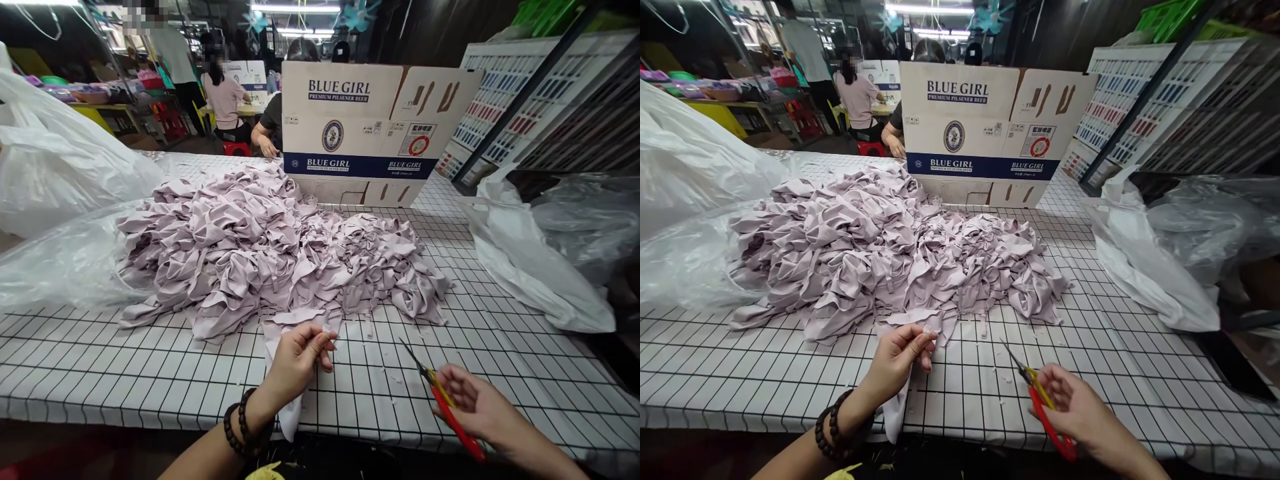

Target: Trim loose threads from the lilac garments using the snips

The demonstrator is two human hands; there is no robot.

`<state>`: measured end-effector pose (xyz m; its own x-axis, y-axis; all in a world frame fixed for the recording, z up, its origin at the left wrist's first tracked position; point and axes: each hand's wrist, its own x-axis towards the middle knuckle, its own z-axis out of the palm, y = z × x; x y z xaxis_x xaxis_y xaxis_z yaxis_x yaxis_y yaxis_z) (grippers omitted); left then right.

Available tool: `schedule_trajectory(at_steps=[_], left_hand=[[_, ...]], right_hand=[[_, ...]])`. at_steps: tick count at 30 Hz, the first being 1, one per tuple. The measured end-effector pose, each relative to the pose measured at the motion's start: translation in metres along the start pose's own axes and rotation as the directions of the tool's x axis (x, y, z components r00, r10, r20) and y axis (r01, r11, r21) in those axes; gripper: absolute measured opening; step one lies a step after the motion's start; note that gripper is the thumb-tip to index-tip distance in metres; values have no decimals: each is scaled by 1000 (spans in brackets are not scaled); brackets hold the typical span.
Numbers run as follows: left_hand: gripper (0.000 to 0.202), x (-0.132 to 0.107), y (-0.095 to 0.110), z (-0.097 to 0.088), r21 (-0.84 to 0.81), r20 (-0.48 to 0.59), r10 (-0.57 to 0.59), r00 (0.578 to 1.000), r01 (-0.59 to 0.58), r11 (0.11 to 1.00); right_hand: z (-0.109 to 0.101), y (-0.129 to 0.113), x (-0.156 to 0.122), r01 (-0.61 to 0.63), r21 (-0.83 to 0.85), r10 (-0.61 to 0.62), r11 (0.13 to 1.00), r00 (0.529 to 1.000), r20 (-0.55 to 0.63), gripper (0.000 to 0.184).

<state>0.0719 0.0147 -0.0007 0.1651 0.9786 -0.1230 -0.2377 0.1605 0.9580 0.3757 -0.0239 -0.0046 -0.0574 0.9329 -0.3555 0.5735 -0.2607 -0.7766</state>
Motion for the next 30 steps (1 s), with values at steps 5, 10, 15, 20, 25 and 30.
schedule_trajectory(at_steps=[5, 10, 15, 20, 25, 30], left_hand=[[23, -4, 3, 2, 177, 67, 101, 993, -112, 978], [18, -7, 7, -1, 310, 73, 175, 982, -189, 932], [16, -8, 6, -4, 338, 92, 183, 979, -204, 919], [16, -8, 8, -3, 348, 114, 207, 972, -234, 908], [17, -7, 9, -3, 313, 114, 183, 977, -210, 926], [17, -8, 10, -2, 295, 110, 155, 982, -182, 938]], right_hand=[[35, -80, 2, 152, -170, -142, 974, 987, 70, 36], [52, -106, 12, 247, -360, -230, 900, 969, 92, 44], [55, -111, 14, 272, -390, -248, 880, 962, 112, 49], [56, -113, 14, 291, -463, -278, 837, 956, 98, 48], [57, -113, 14, 307, -491, -304, 815, 949, 89, 49], [54, -114, 13, 326, -514, -329, 794, 940, 88, 46]])
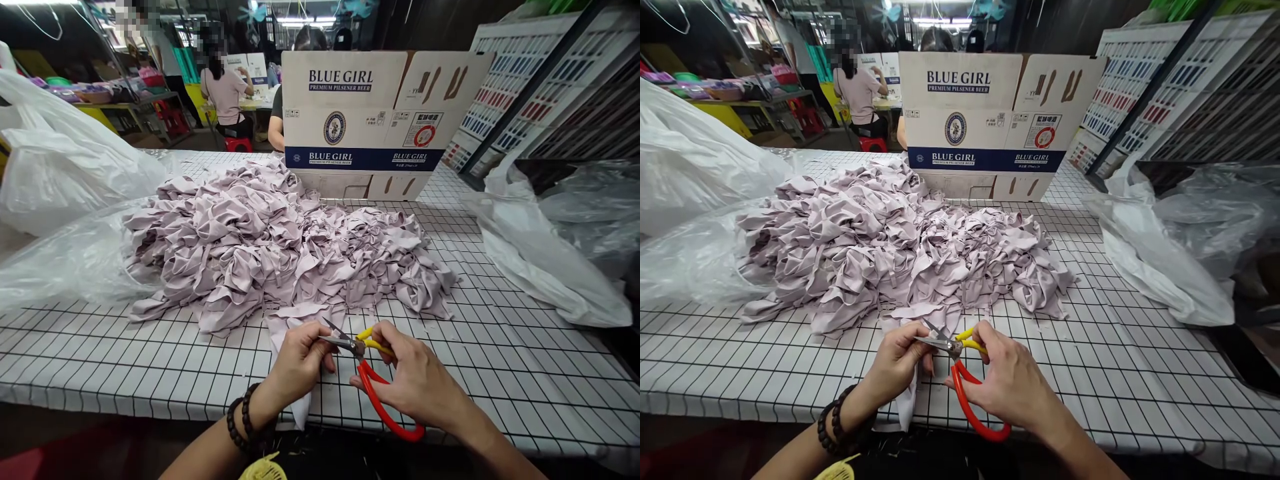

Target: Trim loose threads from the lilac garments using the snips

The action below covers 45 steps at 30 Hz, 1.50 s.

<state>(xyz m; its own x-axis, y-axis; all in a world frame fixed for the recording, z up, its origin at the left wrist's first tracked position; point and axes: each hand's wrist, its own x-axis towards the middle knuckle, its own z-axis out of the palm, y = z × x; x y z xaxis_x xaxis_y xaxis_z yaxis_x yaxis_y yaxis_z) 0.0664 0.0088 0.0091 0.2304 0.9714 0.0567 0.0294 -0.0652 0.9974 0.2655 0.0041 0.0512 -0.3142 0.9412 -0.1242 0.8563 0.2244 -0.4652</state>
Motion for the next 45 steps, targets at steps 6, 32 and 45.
schedule_trajectory(at_steps=[6, 32, 45], left_hand=[[20, -1, 3, 0, -36, 2, -29, 1000, 29, 999], [22, -3, 2, -2, -149, -15, -70, 997, 67, 987], [26, -4, 7, -4, -118, 1, -79, 997, 78, 990]], right_hand=[[-4, -5, 0, 10, -22, -11, 1000, 1000, -26, 43], [3, -3, 4, 30, 99, -29, 995, 1000, -7, 37], [4, 1, 5, 48, 153, -49, 987, 999, -3, 35]])
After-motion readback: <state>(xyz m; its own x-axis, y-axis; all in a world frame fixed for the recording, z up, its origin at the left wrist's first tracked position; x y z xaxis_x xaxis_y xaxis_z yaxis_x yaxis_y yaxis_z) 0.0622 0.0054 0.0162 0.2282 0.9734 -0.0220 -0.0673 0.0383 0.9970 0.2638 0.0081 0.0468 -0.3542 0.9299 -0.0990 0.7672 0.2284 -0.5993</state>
